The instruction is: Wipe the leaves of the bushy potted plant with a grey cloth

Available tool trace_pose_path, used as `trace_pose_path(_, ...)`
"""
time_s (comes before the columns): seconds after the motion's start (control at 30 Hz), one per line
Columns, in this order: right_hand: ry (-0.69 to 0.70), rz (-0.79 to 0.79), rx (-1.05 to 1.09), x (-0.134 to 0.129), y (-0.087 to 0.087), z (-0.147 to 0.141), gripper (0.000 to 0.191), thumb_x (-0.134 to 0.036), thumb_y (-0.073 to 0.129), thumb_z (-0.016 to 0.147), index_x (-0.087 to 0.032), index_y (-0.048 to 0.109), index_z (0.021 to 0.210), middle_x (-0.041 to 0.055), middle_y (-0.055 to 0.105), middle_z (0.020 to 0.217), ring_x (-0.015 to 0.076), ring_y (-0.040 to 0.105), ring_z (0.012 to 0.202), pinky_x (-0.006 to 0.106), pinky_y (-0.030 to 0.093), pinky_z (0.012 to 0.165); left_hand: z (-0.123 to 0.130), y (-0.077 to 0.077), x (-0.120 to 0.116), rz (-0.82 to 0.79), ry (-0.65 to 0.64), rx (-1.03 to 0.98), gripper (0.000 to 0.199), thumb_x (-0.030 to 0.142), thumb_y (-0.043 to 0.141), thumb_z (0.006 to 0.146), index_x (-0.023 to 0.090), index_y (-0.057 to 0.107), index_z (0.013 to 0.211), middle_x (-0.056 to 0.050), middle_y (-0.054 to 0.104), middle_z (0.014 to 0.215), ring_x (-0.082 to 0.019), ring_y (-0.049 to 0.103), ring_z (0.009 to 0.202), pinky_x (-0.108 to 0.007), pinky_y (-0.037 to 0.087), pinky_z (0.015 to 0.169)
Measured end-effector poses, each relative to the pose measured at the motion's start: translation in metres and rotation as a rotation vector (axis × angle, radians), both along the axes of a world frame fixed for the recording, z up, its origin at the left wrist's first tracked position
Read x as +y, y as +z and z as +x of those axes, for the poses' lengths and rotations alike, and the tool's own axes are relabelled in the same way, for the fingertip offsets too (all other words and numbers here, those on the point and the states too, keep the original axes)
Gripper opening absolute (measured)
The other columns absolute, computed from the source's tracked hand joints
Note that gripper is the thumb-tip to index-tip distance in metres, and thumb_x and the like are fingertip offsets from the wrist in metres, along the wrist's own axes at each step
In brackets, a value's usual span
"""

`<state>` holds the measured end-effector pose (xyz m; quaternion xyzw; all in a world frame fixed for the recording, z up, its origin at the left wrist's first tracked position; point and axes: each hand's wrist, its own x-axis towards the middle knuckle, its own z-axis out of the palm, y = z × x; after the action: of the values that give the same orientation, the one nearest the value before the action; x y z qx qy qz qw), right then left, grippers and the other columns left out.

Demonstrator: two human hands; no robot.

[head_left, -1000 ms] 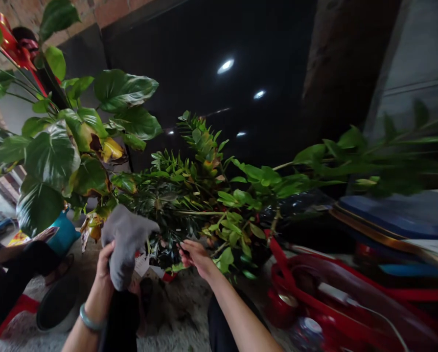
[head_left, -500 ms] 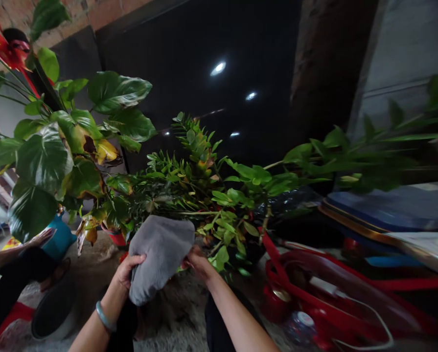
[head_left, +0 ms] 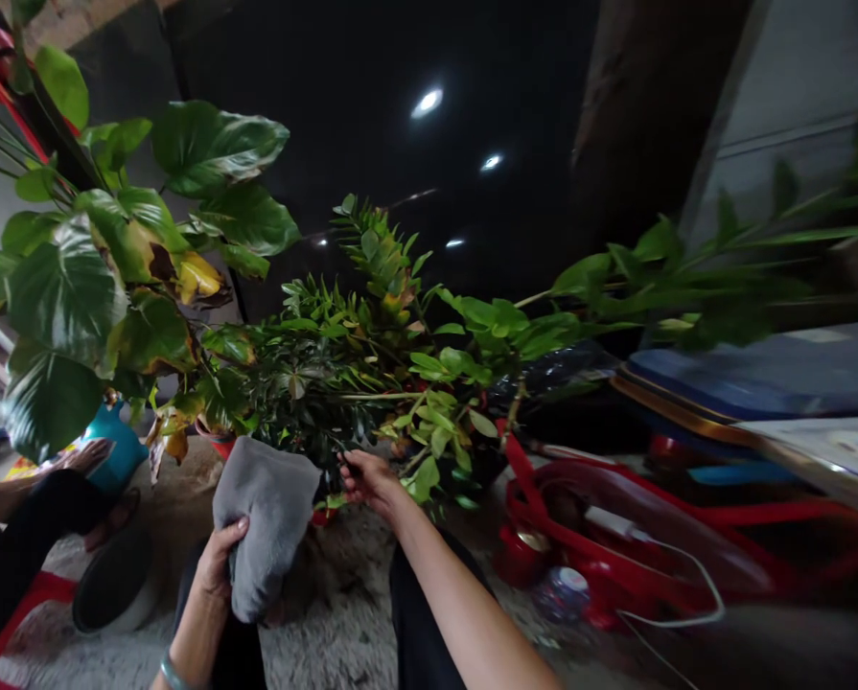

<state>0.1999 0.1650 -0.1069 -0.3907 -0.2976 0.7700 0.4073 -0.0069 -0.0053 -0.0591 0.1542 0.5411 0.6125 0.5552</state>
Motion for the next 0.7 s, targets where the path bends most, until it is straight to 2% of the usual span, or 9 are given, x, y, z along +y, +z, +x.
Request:
trace_pose_path(0.13, -0.063, 0.012, 0.047, 0.000, 0.001, -0.006, 0.006, -0.025, 0.057, 0.082, -0.019, 0.059, 0.084, 0.0024, 0.070, 0.068, 0.0146, 0.065, 0.056, 0.024, 0.049, 0.047, 0.014, -0.001, 0.010, 0.039, -0.067, 0.187, 0.055, 0.020, 0.087, 0.046, 0.012, 0.069, 0.097, -0.008, 0.076, 0.081, -0.029, 0.071, 0.080, -0.038, 0.055, 0.078)
trace_pose_path(0.27, -0.081, 0.114, 0.060, -0.003, 0.002, -0.013, 0.015, -0.033, 0.064, 0.077, -0.019, 0.061, 0.084, 0.0066, 0.076, 0.083, 0.0201, 0.071, 0.083, 0.024, 0.048, 0.057, 0.025, -0.017, 0.016, 0.066, -0.154, 0.372, 0.053, 0.016, 0.087, 0.042, 0.017, 0.069, 0.092, -0.005, 0.076, 0.084, -0.029, 0.068, 0.087, -0.036, 0.053, 0.080)
trace_pose_path(0.37, -0.021, 0.123, 0.071, -0.005, 0.000, -0.019, 0.019, -0.035, 0.067, 0.074, -0.019, 0.060, 0.081, 0.0052, 0.075, 0.076, 0.0202, 0.070, 0.076, 0.025, 0.046, 0.058, 0.026, -0.025, 0.016, 0.062, -0.207, 0.448, 0.049, 0.016, 0.087, 0.044, 0.019, 0.069, 0.089, -0.005, 0.075, 0.085, -0.031, 0.067, 0.090, -0.036, 0.052, 0.081)
trace_pose_path(0.5, -0.006, 0.122, 0.102, -0.005, -0.005, -0.022, 0.014, -0.029, 0.069, 0.068, -0.020, 0.062, 0.075, -0.0009, 0.068, 0.062, 0.0161, 0.064, 0.060, 0.025, 0.046, 0.059, 0.029, -0.020, 0.025, 0.056, -0.206, 0.478, 0.050, 0.021, 0.088, 0.047, 0.018, 0.069, 0.093, -0.008, 0.075, 0.094, -0.032, 0.066, 0.097, -0.035, 0.051, 0.084)
trace_pose_path(0.57, -0.030, 0.134, 0.052, -0.003, -0.007, -0.022, 0.014, -0.030, 0.070, 0.066, -0.020, 0.062, 0.071, -0.0010, 0.066, 0.061, 0.0175, 0.064, 0.063, 0.026, 0.047, 0.063, 0.035, -0.015, 0.033, 0.078, -0.231, 0.418, 0.051, 0.025, 0.087, 0.049, 0.016, 0.070, 0.096, -0.009, 0.075, 0.094, -0.030, 0.066, 0.095, -0.034, 0.051, 0.083)
trace_pose_path(0.7, -0.084, 0.183, -0.101, 0.001, -0.007, -0.019, 0.019, -0.037, 0.072, 0.062, -0.021, 0.062, 0.070, 0.0012, 0.069, 0.071, 0.0222, 0.065, 0.078, 0.030, 0.048, 0.072, 0.049, -0.014, 0.044, 0.155, -0.246, 0.383, 0.053, 0.028, 0.087, 0.050, 0.014, 0.071, 0.098, -0.009, 0.075, 0.091, -0.027, 0.066, 0.091, -0.033, 0.050, 0.083)
